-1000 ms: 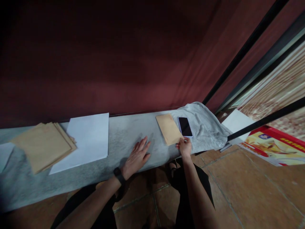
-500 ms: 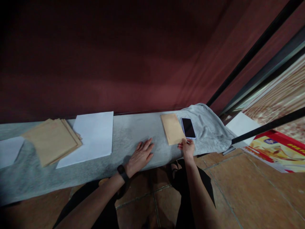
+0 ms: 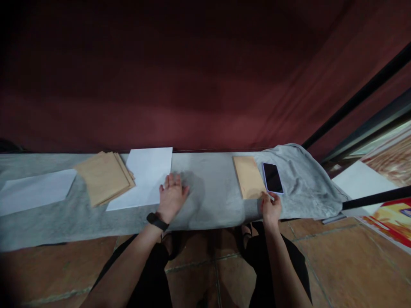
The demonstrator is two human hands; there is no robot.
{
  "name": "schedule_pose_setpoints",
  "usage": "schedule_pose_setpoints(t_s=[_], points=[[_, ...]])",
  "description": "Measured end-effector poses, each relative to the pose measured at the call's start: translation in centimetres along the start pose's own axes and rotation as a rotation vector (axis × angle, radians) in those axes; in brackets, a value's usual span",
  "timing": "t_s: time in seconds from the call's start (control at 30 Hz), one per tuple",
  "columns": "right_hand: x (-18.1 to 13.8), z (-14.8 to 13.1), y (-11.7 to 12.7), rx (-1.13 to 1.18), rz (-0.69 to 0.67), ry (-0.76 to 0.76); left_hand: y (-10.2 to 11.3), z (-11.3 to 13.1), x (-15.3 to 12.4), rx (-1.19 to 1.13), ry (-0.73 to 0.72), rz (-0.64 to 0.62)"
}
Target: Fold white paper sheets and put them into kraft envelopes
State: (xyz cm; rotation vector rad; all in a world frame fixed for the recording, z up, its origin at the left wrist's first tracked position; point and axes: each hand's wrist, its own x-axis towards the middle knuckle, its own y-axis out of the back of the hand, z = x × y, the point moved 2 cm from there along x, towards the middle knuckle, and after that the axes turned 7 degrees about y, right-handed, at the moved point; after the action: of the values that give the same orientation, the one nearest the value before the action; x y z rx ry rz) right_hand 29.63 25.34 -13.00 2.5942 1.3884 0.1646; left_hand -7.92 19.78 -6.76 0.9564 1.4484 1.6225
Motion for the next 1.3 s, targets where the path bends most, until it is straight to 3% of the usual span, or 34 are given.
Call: schedule_pose_setpoints(t_s=[0.07, 0.17, 0.37, 0.57, 0.7, 0.77, 0.87, 1.1, 1.3], points=[[-0.5, -0.5, -0.4, 0.004, -0.027, 0.052, 0.4, -2.0, 1.0, 0.052, 0.176, -0.003], [-1.4, -1.6, -1.5, 0.047, -0.135, 0.139, 0.5, -3.4, 1.6, 0.11, 0.259, -0.045], [-3.7, -3.5, -4.1, 0.065, -0.421, 0.183, 0.7, -3.3, 1.6, 0.119, 0.25, -0.045], [-4.5, -5.1, -7.7, 0.044, -0.717, 0.198, 1.0, -4.5, 2.3, 0.089, 0.173, -0.123], [-4.9, -5.9, -11.0, 0.031, -0.876, 0.221, 1.9, -4.8, 2.3, 0.07, 0.118, -0.039], [-5.4, -5.8, -12.5, 0.072, -0.922, 0.204, 2.4, -3.7, 1.7, 0.046, 0.072, 0.02], [-6.3, -5.0, -14.1, 0.168, -0.963, 0.119, 2.5, -0.3, -0.3, -0.011, -0.044, 0.043], [-7.0, -4.0, -14.4, 0.193, -1.002, -0.138, 0.2, 8.9, -5.2, -0.144, -0.351, -0.127], [-4.9, -4.1, -13.6, 0.031, -0.978, 0.094, -0.2, 11.6, -6.7, -0.352, -0.399, -0.194]])
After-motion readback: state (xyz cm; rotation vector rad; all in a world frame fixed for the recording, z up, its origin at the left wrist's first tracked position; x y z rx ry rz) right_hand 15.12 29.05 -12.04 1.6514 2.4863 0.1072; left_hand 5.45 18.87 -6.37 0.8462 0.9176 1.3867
